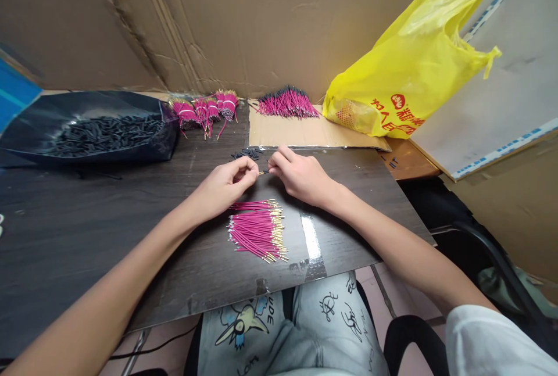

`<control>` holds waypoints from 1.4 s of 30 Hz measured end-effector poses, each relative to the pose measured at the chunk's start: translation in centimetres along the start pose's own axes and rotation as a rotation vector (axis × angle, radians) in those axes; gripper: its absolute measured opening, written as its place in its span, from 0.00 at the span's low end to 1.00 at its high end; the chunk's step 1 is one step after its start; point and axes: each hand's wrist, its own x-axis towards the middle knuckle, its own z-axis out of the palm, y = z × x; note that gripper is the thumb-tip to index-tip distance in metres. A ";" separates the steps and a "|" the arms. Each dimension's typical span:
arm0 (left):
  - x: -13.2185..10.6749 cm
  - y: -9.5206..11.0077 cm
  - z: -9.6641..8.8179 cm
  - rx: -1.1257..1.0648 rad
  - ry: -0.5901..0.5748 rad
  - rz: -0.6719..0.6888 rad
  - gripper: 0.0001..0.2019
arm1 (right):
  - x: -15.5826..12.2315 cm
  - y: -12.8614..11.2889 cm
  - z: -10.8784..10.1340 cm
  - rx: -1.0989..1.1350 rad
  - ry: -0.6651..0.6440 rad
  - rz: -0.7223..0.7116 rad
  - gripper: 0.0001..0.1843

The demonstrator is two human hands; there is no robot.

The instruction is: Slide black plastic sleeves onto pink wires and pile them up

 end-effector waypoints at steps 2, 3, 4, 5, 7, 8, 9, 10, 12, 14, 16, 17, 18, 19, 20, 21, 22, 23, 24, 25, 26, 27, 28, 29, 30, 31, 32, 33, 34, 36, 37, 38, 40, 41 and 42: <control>0.0 0.0 0.0 -0.010 -0.011 -0.004 0.15 | 0.0 -0.1 -0.1 -0.001 -0.006 0.000 0.13; 0.0 -0.1 0.0 -0.011 -0.017 -0.007 0.15 | -0.1 -0.1 -0.1 0.000 -0.008 0.001 0.13; 0.0 -0.1 -0.1 -0.013 -0.022 -0.009 0.15 | -0.1 -0.2 -0.1 0.000 -0.009 0.000 0.13; 0.0 -0.1 -0.1 -0.014 -0.027 -0.011 0.15 | -0.1 -0.2 -0.1 -0.001 -0.010 -0.002 0.13; 0.0 -0.1 -0.1 -0.017 -0.034 -0.014 0.15 | -0.2 -0.2 -0.1 -0.010 -0.014 -0.009 0.13; 0.0 -0.1 -0.1 -0.020 -0.035 -0.016 0.15 | -0.2 -0.3 -0.1 -0.019 -0.013 -0.013 0.14; 0.0 0.0 -0.1 -0.026 -0.035 -0.017 0.15 | -0.2 -0.3 -0.1 -0.031 -0.010 -0.016 0.14; 0.0 0.0 -0.1 -0.035 -0.032 -0.018 0.15 | -0.1 -0.3 -0.1 -0.044 -0.005 -0.019 0.14; 0.0 0.0 0.0 -0.066 -0.035 -0.029 0.15 | -0.1 -0.3 0.0 -0.067 0.006 -0.023 0.14; 0.0 0.1 0.0 -0.104 -0.043 -0.043 0.14 | -0.1 -0.3 0.0 -0.082 0.013 -0.020 0.14; 0.0 0.1 0.1 -0.138 -0.047 -0.052 0.14 | -0.1 -0.3 0.0 -0.085 0.013 -0.011 0.14; 0.0 0.2 0.1 -0.152 -0.047 -0.056 0.14 | -0.1 -0.4 0.0 -0.086 0.011 -0.005 0.14; 0.0 0.2 0.1 -0.162 -0.047 -0.058 0.14 | -0.1 -0.4 0.0 -0.085 0.006 0.001 0.14; 0.0 0.2 0.1 -0.170 -0.049 -0.061 0.14 | -0.1 -0.4 -0.1 -0.086 0.000 0.006 0.14; -0.1 0.1 0.1 -0.176 -0.051 -0.066 0.13 | -0.1 -0.4 -0.1 -0.087 -0.007 0.010 0.14; -0.1 0.1 0.1 -0.179 -0.055 -0.071 0.13 | -0.1 -0.4 -0.1 -0.091 -0.010 0.010 0.14; 0.0 0.1 0.1 -0.181 -0.056 -0.075 0.13 | -0.1 -0.4 -0.1 -0.097 -0.009 0.007 0.14; 0.0 0.0 0.1 -0.186 -0.057 -0.078 0.13 | -0.1 -0.4 -0.1 -0.104 -0.004 0.000 0.14; 0.0 0.0 0.1 -0.194 -0.058 -0.081 0.13 | -0.1 -0.4 -0.1 -0.113 0.004 -0.008 0.14; 0.0 0.0 0.1 -0.205 -0.061 -0.084 0.13 | -0.1 -0.4 0.0 -0.120 0.013 -0.014 0.14; 0.1 0.0 0.1 -0.217 -0.064 -0.087 0.12 | -0.1 -0.4 0.0 -0.125 0.022 -0.019 0.14; 0.1 0.0 0.1 -0.230 -0.068 -0.089 0.12 | -0.1 -0.5 0.1 -0.127 0.029 -0.021 0.13; 0.1 0.0 0.1 -0.241 -0.071 -0.090 0.11 | -0.1 -0.5 0.1 -0.126 0.032 -0.020 0.13; 0.2 0.0 0.1 -0.248 -0.074 -0.090 0.11 | -0.1 -0.5 0.1 -0.124 0.033 -0.014 0.13; 0.1 0.1 0.1 -0.252 -0.075 -0.090 0.11 | -0.1 -0.5 0.1 -0.120 0.031 -0.008 0.13; 0.1 0.1 0.1 -0.252 -0.077 -0.089 0.11 | -0.1 -0.6 0.2 -0.113 0.028 -0.001 0.13; 0.1 0.1 0.1 -0.251 -0.079 -0.090 0.12 | -0.1 -0.6 0.2 -0.105 0.024 0.007 0.13; 0.1 0.1 0.0 -0.249 -0.081 -0.091 0.12 | -0.1 -0.6 0.2 -0.096 0.018 0.015 0.13; 0.1 0.1 0.0 -0.246 -0.084 -0.094 0.12 | -0.1 -0.7 0.2 -0.086 0.012 0.022 0.13; 0.1 0.0 0.0 -0.241 -0.088 -0.099 0.12 | -0.1 -0.7 0.2 -0.069 0.001 0.034 0.13; 0.2 -0.1 0.0 -0.239 -0.091 -0.102 0.12 | -0.1 -0.7 0.3 -0.063 -0.003 0.040 0.14; 0.2 -0.2 0.0 -0.238 -0.094 -0.103 0.12 | -0.1 -0.7 0.3 -0.057 -0.004 0.045 0.14; 0.2 -0.4 0.0 -0.236 -0.098 -0.101 0.12 | -0.1 -0.7 0.3 -0.046 0.004 0.051 0.14; 0.2 -0.4 0.0 -0.236 -0.102 -0.101 0.12 | -0.2 -0.7 0.4 -0.040 0.007 0.053 0.14; 0.3 -0.5 0.0 -0.237 -0.106 -0.102 0.12 | -0.2 -0.8 0.4 -0.033 0.007 0.055 0.14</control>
